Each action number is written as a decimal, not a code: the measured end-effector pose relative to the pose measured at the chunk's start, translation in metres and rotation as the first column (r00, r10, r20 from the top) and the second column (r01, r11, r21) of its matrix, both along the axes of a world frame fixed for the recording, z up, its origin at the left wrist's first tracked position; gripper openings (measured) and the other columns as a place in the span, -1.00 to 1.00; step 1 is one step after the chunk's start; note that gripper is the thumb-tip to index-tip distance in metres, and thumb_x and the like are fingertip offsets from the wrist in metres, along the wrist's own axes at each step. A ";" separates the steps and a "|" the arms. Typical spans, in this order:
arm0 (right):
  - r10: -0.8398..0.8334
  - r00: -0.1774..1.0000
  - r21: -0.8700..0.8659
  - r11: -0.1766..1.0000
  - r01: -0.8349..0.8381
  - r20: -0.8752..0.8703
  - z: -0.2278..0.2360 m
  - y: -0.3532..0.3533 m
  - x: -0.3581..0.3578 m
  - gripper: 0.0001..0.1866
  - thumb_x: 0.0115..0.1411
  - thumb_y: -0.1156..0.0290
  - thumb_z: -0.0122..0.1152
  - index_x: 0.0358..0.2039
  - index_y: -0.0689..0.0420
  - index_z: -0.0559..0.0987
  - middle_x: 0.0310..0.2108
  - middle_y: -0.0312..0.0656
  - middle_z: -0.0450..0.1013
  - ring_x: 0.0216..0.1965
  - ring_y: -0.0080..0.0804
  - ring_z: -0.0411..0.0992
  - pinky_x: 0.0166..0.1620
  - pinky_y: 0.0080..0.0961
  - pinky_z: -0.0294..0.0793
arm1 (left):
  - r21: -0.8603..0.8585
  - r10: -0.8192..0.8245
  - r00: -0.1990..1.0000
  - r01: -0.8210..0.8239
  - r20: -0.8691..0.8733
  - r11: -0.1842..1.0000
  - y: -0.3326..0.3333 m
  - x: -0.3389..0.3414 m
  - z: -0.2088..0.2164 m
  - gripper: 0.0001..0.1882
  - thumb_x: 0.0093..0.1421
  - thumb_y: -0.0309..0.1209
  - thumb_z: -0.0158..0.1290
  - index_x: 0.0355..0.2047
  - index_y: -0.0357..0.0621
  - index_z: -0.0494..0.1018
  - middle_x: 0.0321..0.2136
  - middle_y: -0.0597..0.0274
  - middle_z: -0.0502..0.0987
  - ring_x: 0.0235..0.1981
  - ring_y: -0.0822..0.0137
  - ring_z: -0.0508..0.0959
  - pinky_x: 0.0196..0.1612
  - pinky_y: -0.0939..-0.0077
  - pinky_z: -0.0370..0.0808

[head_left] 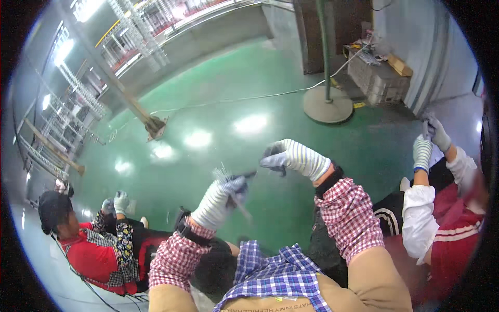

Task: The recorder is manually assembling fiber optic bundles or small wire components in an industrial setting.

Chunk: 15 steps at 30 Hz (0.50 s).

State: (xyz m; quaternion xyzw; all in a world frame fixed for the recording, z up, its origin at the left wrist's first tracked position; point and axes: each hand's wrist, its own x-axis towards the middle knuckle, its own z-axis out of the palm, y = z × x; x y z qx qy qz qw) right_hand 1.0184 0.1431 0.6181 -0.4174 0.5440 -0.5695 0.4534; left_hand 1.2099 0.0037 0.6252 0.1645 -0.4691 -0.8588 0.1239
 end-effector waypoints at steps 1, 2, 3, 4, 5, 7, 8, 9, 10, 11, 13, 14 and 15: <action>-0.015 1.000 -0.009 1.000 0.015 -0.002 0.002 -0.002 -0.001 -0.77 0.07 0.28 0.25 -0.40 0.20 0.54 -0.65 -0.37 0.35 -0.63 -0.63 0.31 -0.54 -0.66 0.34 | -0.131 -0.106 0.963 0.141 0.246 0.981 0.003 0.001 -0.003 -0.58 0.23 -0.23 -0.01 0.01 -0.22 0.33 -0.20 0.13 0.48 -0.56 0.59 0.35 -0.57 0.69 0.33; -0.009 1.000 0.020 1.000 0.009 0.004 0.001 -0.006 0.000 -0.77 0.07 0.28 0.25 -0.40 0.20 0.54 -0.65 -0.37 0.35 -0.63 -0.63 0.31 -0.54 -0.65 0.34 | -0.136 -0.118 0.962 0.155 0.246 0.979 0.003 0.001 0.002 -0.58 0.23 -0.23 -0.01 0.01 -0.22 0.33 -0.20 0.13 0.48 -0.56 0.59 0.35 -0.57 0.69 0.33; -0.004 1.000 0.051 0.999 0.004 0.010 0.001 -0.006 0.001 -0.77 0.07 0.28 0.25 -0.40 0.20 0.54 -0.65 -0.36 0.35 -0.64 -0.63 0.30 -0.54 -0.65 0.34 | -0.228 -0.127 0.956 0.190 0.263 0.955 0.004 0.003 0.014 -0.60 0.24 -0.23 -0.03 -0.01 -0.21 0.35 -0.28 0.19 0.51 -0.62 0.61 0.32 -0.61 0.72 0.29; 0.007 1.000 0.049 0.999 -0.007 0.014 -0.001 -0.006 0.001 -0.75 0.07 0.27 0.25 -0.39 0.22 0.54 -0.64 -0.37 0.34 -0.63 -0.64 0.30 -0.53 -0.65 0.35 | -0.316 -0.135 0.951 0.223 0.278 0.922 0.004 0.003 0.020 -0.62 0.25 -0.22 -0.05 -0.02 -0.19 0.37 -0.36 0.24 0.53 -0.68 0.64 0.29 -0.65 0.74 0.24; 0.004 1.000 0.046 0.999 -0.005 0.012 -0.003 -0.008 0.005 -0.75 0.07 0.27 0.25 -0.39 0.22 0.54 -0.64 -0.37 0.34 -0.63 -0.64 0.30 -0.53 -0.65 0.35 | -0.319 -0.136 0.951 0.225 0.277 0.921 0.002 0.000 0.019 -0.62 0.25 -0.22 -0.05 -0.02 -0.19 0.37 -0.36 0.24 0.53 -0.68 0.64 0.29 -0.65 0.74 0.24; -0.008 0.996 0.123 0.992 0.019 -0.087 -0.010 -0.014 0.013 -0.72 0.04 0.25 0.26 -0.32 0.19 0.56 -0.61 -0.36 0.35 -0.61 -0.59 0.31 -0.51 -0.62 0.37 | -0.589 0.006 0.961 0.164 0.276 0.791 -0.006 -0.006 0.012 -0.65 0.26 -0.21 -0.07 -0.07 -0.18 0.41 -0.46 0.31 0.53 -0.76 0.67 0.21 -0.70 0.78 0.15; 0.014 0.998 0.129 0.992 -0.006 -0.061 -0.017 -0.019 0.014 -0.69 0.03 0.23 0.27 -0.29 0.18 0.56 -0.59 -0.36 0.39 -0.60 -0.59 0.32 -0.51 -0.61 0.40 | -0.588 -0.010 0.941 0.219 0.338 0.779 -0.013 -0.006 0.005 -0.63 0.24 -0.14 -0.05 -0.13 -0.19 0.40 -0.46 0.33 0.52 -0.72 0.69 0.21 -0.69 0.80 0.13; -0.030 0.992 0.148 0.988 0.048 -0.123 -0.024 -0.026 0.015 -0.68 0.04 0.22 0.26 -0.28 0.18 0.56 -0.56 -0.34 0.42 -0.59 -0.59 0.33 -0.51 -0.58 0.41 | -0.590 -0.022 0.945 0.222 0.327 0.776 -0.014 -0.009 -0.001 -0.63 0.24 -0.14 -0.05 -0.13 -0.19 0.40 -0.46 0.33 0.52 -0.72 0.69 0.21 -0.69 0.80 0.13; -0.041 0.992 0.163 0.985 0.061 -0.122 -0.030 -0.031 0.014 -0.69 0.05 0.23 0.25 -0.28 0.18 0.56 -0.56 -0.33 0.43 -0.59 -0.59 0.34 -0.51 -0.58 0.41 | -0.591 -0.052 0.952 0.229 0.301 0.773 -0.014 -0.014 -0.007 -0.64 0.25 -0.14 -0.06 -0.16 -0.19 0.40 -0.47 0.34 0.52 -0.72 0.70 0.21 -0.69 0.80 0.12; -0.044 0.992 0.184 0.981 0.065 -0.118 -0.029 -0.034 0.016 -0.70 0.06 0.24 0.24 -0.27 0.18 0.56 -0.55 -0.33 0.44 -0.59 -0.59 0.34 -0.51 -0.58 0.41 | -0.587 -0.077 0.958 0.233 0.278 0.775 -0.015 -0.016 -0.012 -0.64 0.25 -0.13 -0.06 -0.18 -0.18 0.40 -0.48 0.35 0.52 -0.72 0.70 0.20 -0.69 0.81 0.12; -0.079 0.994 0.145 0.985 0.089 -0.078 -0.026 -0.044 0.021 -0.73 0.08 0.25 0.24 -0.31 0.19 0.56 -0.57 -0.36 0.41 -0.59 -0.62 0.33 -0.52 -0.63 0.38 | -0.551 -0.079 0.965 0.210 0.251 0.807 -0.026 -0.018 -0.018 -0.65 0.25 -0.13 -0.07 -0.19 -0.17 0.41 -0.48 0.36 0.52 -0.72 0.70 0.20 -0.68 0.81 0.12; -0.108 0.994 0.106 0.988 0.111 -0.028 -0.026 -0.047 0.022 -0.75 0.09 0.27 0.23 -0.34 0.19 0.56 -0.58 -0.39 0.39 -0.60 -0.65 0.32 -0.53 -0.67 0.36 | -0.513 -0.076 0.970 0.188 0.232 0.837 -0.028 -0.019 -0.024 -0.66 0.25 -0.14 -0.07 -0.20 -0.16 0.41 -0.49 0.36 0.51 -0.72 0.70 0.20 -0.68 0.81 0.12; -0.101 0.994 0.133 0.986 0.104 -0.032 -0.026 -0.048 0.021 -0.75 0.09 0.27 0.23 -0.34 0.19 0.56 -0.58 -0.39 0.39 -0.60 -0.65 0.32 -0.53 -0.67 0.36 | -0.467 -0.071 0.973 0.168 0.218 0.868 -0.027 -0.019 -0.028 -0.67 0.25 -0.14 -0.07 -0.21 -0.15 0.42 -0.49 0.36 0.51 -0.72 0.70 0.19 -0.68 0.81 0.12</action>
